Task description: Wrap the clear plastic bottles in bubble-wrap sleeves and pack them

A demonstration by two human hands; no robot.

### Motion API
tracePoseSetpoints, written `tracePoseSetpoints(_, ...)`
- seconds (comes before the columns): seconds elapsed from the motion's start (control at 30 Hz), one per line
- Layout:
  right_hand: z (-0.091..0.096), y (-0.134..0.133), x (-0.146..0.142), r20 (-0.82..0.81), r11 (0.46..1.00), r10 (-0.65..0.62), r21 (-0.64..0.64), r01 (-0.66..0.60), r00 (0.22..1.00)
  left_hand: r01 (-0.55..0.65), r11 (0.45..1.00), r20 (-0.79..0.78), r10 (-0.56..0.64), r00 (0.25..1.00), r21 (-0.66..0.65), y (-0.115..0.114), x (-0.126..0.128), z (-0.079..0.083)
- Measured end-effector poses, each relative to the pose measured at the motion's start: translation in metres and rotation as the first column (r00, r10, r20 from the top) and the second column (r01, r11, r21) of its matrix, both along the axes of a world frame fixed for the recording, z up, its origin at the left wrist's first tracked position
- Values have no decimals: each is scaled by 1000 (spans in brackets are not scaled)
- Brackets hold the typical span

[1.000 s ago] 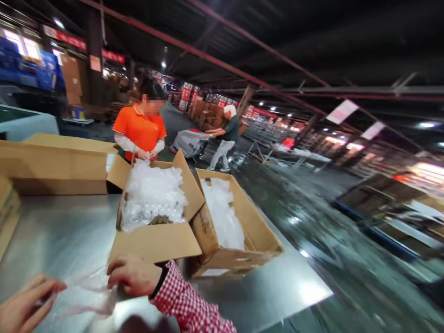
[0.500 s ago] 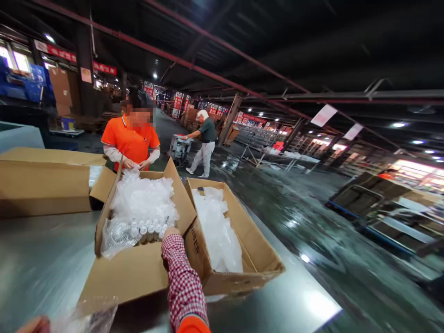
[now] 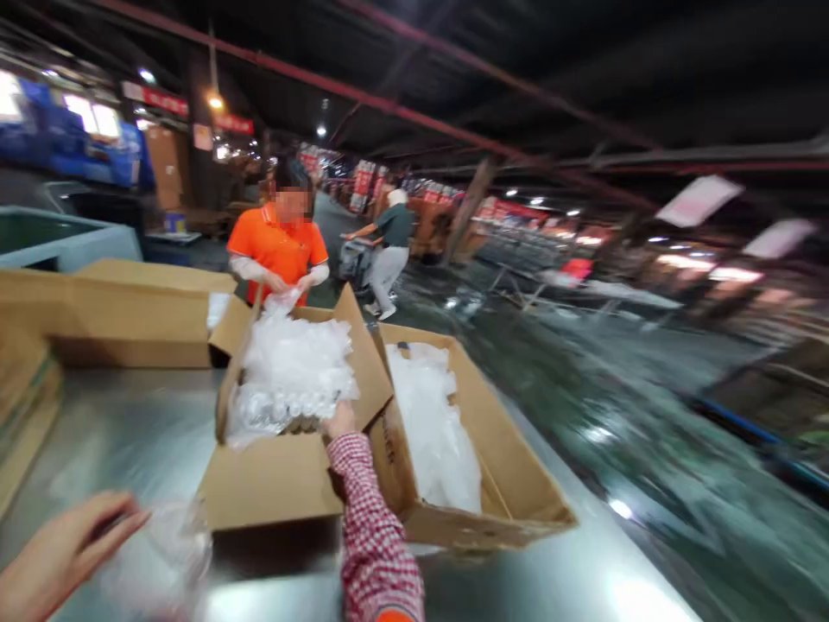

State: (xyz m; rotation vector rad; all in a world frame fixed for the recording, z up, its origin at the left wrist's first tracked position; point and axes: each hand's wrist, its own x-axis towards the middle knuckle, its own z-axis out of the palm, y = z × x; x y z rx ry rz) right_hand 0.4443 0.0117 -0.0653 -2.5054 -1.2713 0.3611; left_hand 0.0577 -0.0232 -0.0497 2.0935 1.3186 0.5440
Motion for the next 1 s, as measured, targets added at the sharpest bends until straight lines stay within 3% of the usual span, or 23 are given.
tracePoseSetpoints(0.1, 17, -14, -18, -67, 963, 151, 236, -131, 986, 11, 1000, -189, -9, 982, 11, -4, 11, 34)
tracePoseSetpoints(0.13, 25, -22, -28, -149, 908, 233, 386, -160, 961, -15, 1000, -226, 14, 974, -4, -3, 15, 42)
tracePoseSetpoints(0.23, 59, -58, -66, -312, 602, 574, 787, -132, 757, -40, 999, -258, 30, 966, -32, -5, 25, 54)
tracePoseSetpoints(0.3, 81, -82, -94, -200, 446, 733, 863, -238, 650, -24, 999, -228, 18, 974, -22, -8, 29, 56)
tracePoseSetpoints(0.37, 96, -96, -119, -21, 330, 818, 835, -440, 575, -19, 1000, -184, 20, 983, 10, -12, 30, 58)
tracePoseSetpoints(0.43, 104, -100, -136, 106, 253, 870, 743, -620, 482, -23, 999, -124, 28, 992, 39, -16, 30, 61)
tracePoseSetpoints(0.57, 101, -93, -156, 99, 232, 947, 449, -863, 306, -32, 999, 43, 31, 999, 25, -23, 28, 65)
tracePoseSetpoints(0.7, 84, -87, -175, 133, 100, 984, 151, -984, 120, -71, 997, 190, 69, 979, 2, -28, 31, 60)
tracePoseSetpoints(0.77, 69, -85, -186, 159, 104, 983, -39, -994, 96, -53, 998, 234, 58, 970, -28, -30, 33, 53)
tracePoseSetpoints(0.87, 48, -85, -197, 213, 183, 968, -235, -955, 133, 5, 998, 285, 11, 958, -57, -31, 39, 39)
tracePoseSetpoints(0.93, 47, -87, -195, 196, 146, 975, -187, -971, 109, 11, 998, 313, 9, 950, -60, -32, 41, 32)
tracePoseSetpoints(1.0, 58, -92, -181, 79, 80, 994, 28, -996, 82, 20, 994, 354, 20, 935, -110, -32, 42, 30)
